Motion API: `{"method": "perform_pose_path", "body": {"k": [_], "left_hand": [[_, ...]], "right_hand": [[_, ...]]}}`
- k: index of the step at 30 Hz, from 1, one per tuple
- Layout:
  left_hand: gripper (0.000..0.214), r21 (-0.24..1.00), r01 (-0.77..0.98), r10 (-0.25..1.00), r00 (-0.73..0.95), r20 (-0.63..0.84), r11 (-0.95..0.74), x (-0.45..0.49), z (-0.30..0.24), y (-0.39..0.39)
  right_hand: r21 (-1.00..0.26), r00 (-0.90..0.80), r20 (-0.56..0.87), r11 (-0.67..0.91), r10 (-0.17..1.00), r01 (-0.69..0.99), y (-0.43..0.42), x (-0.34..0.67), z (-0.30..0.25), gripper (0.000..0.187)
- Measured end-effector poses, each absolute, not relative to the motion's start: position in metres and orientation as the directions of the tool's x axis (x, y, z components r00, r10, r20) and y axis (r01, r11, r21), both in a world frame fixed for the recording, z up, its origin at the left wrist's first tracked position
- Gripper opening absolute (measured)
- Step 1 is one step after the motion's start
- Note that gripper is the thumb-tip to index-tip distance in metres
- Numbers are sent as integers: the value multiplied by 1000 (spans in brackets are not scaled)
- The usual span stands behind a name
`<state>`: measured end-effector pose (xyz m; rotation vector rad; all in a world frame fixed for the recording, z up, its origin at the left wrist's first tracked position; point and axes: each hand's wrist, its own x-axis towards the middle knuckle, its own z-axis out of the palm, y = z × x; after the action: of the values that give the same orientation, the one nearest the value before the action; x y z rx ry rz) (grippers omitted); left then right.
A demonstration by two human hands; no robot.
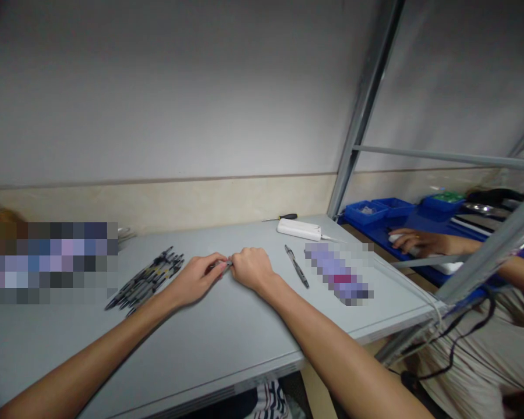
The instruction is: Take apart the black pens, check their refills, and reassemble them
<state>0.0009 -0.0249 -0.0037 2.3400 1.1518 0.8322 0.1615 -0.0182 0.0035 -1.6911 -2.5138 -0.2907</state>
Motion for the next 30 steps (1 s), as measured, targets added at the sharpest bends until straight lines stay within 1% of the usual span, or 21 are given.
{"method": "perform_pose_path", "body": {"k": [2, 4, 6, 8, 10, 12, 18, 22, 25, 28, 30], "left_hand": [[33, 563, 621, 834, 469, 292, -546, 3, -6, -25], [33, 489, 667, 827, 461, 323, -563, 5, -7, -26], [26, 360, 704, 782, 471, 409, -613, 5, -8, -26], [23, 215, 716, 708, 508, 491, -664, 4, -9, -25], [23, 106, 707, 639, 551, 537, -699, 3, -9, -25], [22, 44, 696, 595, 578, 558, -717, 2, -10, -25], [20, -78, 679, 520, 625, 582, -730, 0, -11, -25], [21, -83, 670, 515, 638, 572, -737, -1, -9, -25], [21, -18, 691, 570, 610, 550, -722, -1, -9, -23], [20, 82, 721, 629, 536, 563, -688, -3, -10, -19], [19, 143, 732, 654, 482, 583, -666, -8, -11, -16]], "right_hand": [[112, -378, 189, 363, 906, 925, -20, 159, 4, 42], [104, -373, 191, 359, 908, 928, -22, 157, 5, 41], [92, -365, 198, 354, 910, 931, -23, 156, 5, 38], [74, -357, 205, 349, 911, 934, -24, 156, 5, 38], [60, -350, 213, 346, 912, 936, -23, 156, 5, 39], [49, -352, 217, 350, 911, 936, -23, 156, 4, 39], [30, -346, 217, 348, 913, 937, -22, 157, 2, 39], [13, -339, 225, 345, 913, 938, -21, 156, -2, 35], [-37, -333, 261, 354, 906, 934, -19, 156, -2, 29], [-120, -361, 390, 436, 847, 892, -17, 161, 2, 27], [-205, -380, 477, 521, 792, 829, -13, 169, 7, 27]]}}
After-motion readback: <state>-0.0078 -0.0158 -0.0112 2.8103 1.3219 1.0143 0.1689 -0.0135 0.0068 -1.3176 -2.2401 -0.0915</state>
